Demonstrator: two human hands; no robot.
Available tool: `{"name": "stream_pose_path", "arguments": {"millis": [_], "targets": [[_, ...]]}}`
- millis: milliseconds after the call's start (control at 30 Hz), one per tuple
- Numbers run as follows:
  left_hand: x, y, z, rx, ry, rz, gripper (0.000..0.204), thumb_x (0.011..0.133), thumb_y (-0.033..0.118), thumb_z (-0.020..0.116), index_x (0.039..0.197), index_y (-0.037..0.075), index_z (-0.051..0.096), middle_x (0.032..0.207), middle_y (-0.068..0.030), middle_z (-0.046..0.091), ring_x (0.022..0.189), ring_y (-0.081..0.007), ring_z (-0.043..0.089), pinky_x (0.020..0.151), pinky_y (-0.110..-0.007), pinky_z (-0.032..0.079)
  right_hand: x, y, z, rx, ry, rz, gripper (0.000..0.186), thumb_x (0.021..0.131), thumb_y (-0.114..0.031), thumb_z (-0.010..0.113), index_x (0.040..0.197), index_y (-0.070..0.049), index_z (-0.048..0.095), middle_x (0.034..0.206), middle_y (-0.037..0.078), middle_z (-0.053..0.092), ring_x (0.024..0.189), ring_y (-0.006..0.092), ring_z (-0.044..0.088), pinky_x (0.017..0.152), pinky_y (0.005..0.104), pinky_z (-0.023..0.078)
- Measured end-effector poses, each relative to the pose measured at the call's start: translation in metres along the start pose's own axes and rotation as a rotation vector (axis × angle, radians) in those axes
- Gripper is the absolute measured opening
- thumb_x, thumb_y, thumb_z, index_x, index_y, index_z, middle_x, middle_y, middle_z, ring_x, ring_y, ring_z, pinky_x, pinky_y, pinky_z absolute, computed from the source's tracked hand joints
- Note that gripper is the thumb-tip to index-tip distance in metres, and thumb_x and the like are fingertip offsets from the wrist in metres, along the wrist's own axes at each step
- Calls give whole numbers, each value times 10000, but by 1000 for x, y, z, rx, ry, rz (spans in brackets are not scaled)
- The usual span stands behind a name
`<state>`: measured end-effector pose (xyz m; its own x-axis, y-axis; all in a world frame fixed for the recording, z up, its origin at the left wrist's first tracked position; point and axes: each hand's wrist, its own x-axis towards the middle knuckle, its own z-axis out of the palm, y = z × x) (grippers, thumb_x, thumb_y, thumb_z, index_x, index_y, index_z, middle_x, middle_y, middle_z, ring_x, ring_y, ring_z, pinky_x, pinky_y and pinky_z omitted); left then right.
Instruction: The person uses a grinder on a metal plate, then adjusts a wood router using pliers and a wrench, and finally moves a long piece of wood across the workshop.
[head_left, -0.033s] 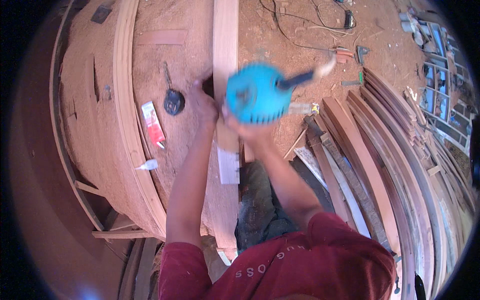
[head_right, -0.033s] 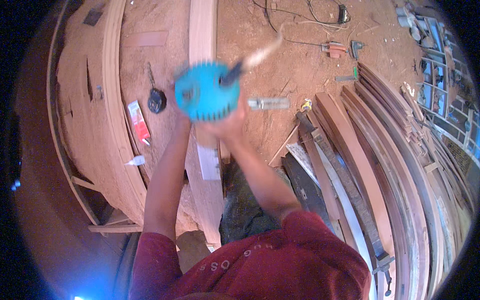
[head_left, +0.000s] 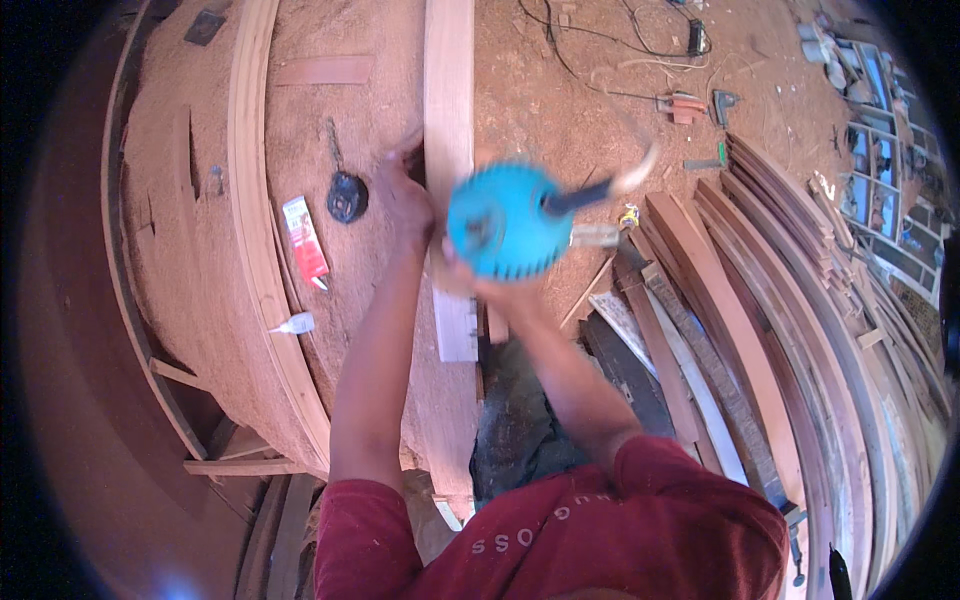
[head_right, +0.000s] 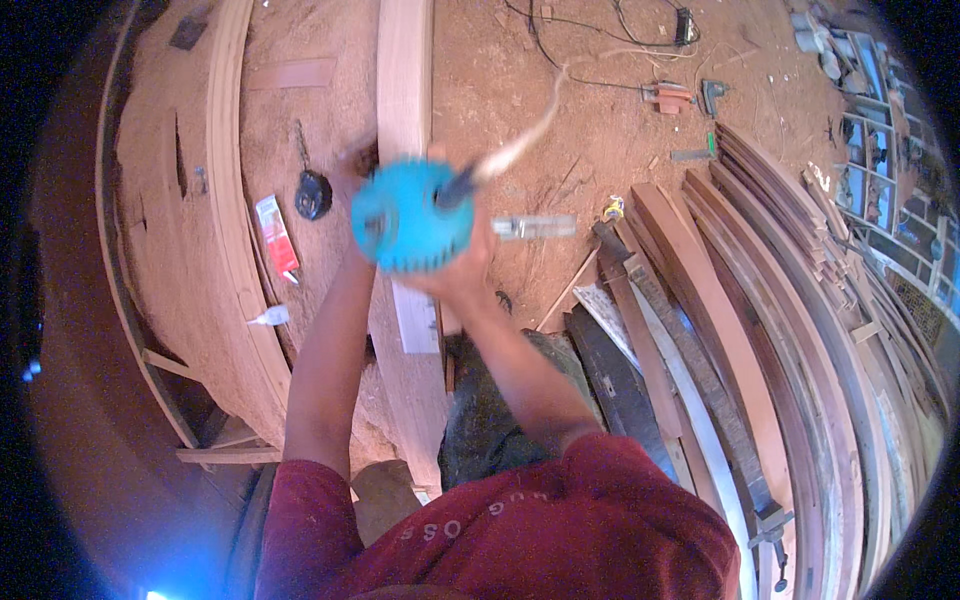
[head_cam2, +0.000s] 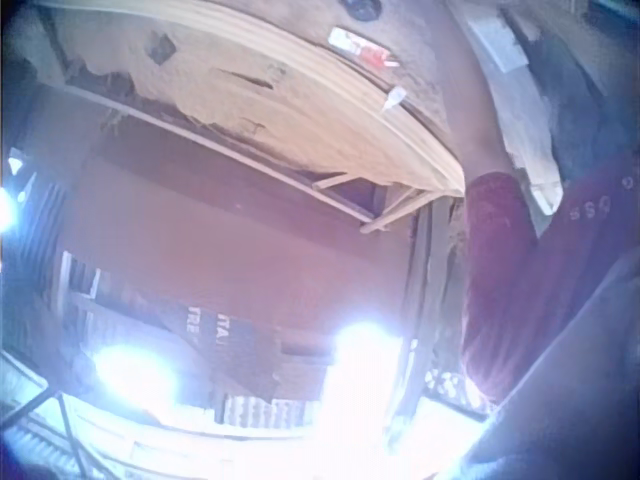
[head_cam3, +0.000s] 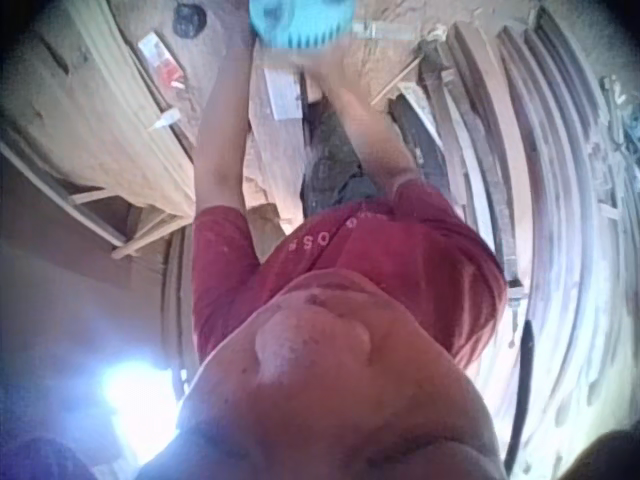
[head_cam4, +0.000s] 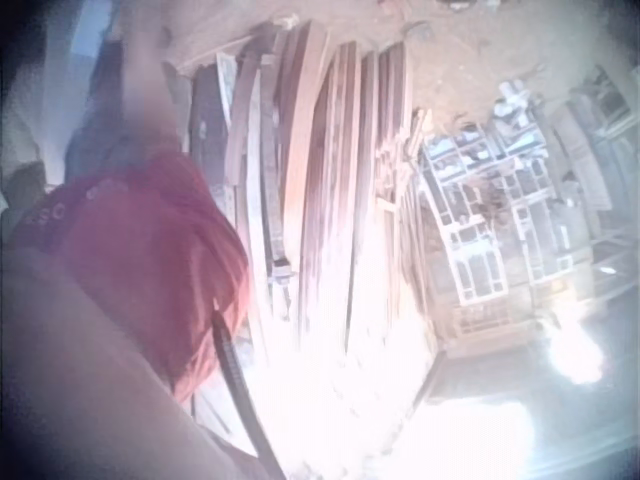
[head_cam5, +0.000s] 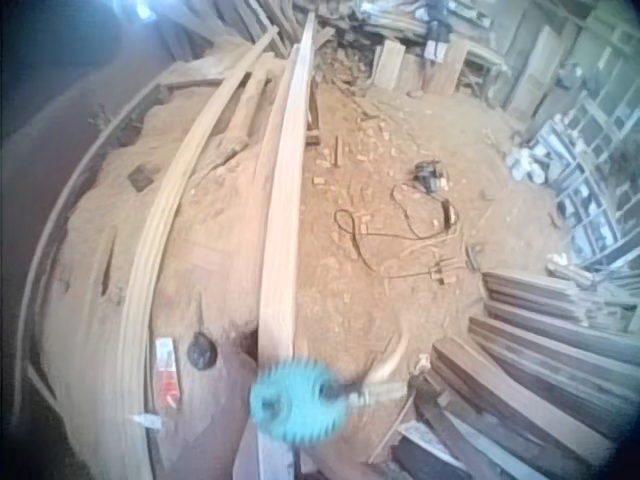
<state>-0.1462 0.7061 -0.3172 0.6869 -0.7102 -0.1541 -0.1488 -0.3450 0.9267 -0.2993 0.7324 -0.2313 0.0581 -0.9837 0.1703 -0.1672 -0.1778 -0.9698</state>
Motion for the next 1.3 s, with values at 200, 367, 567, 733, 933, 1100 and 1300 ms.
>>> {"name": "stream_pose_path", "arguments": {"millis": [200,367,567,733,933,1100,1300], "targets": [[5,38,2,-479,-7,-130,470,991,259,336,1099,-68,657,1045,-163,687,946,-232,659,862,-331,521,-131,-22,-32,31,60,-92,492,790,-227,742,1177,-23,520,989,201,666,871,354,684,782,460,556],[1,56,8,-489,-23,-134,531,988,289,306,1107,-87,661,1025,-203,685,933,-266,652,868,-360,495,-141,-19,-43,7,2,-342,390,882,-169,659,1208,-51,482,1016,221,676,893,404,682,816,519,543],[0,38,5,-544,-38,-62,536,982,291,299,1093,-90,660,1056,-197,683,960,-265,649,895,-362,498,-140,-13,-42,-15,-37,-428,341,955,-259,555,1233,-89,454,1075,225,673,959,431,673,831,547,529],[1,39,6,-631,-47,-150,597,994,334,254,1109,-99,649,1102,-214,678,1016,-290,638,948,-388,481,-115,5,-42,86,-139,-173,411,1005,-332,422,1128,-23,663,1192,151,673,1179,372,581,1052,468,398],[1,27,4,-687,-105,-97,640,989,393,247,1121,-86,649,1150,-218,671,1066,-302,628,980,-405,468,-78,69,-7,406,5,-12,263,974,-204,524,1140,-20,614,1099,202,678,1084,326,634,973,427,466],[-3,25,2,-731,-121,-90,541,1002,300,302,1095,-78,678,1095,-171,692,992,-253,652,932,-356,489,-7,95,21,387,-6,52,251,949,-163,562,1157,-22,572,1049,187,669,1004,303,646,901,423,510],[-2,10,6,-531,-45,101,482,979,260,338,1064,-63,684,1091,-153,692,1031,-245,637,951,-355,475,44,73,22,72,-317,-46,297,890,-177,645,1129,-21,559,992,138,655,955,275,630,859,418,528]]}}
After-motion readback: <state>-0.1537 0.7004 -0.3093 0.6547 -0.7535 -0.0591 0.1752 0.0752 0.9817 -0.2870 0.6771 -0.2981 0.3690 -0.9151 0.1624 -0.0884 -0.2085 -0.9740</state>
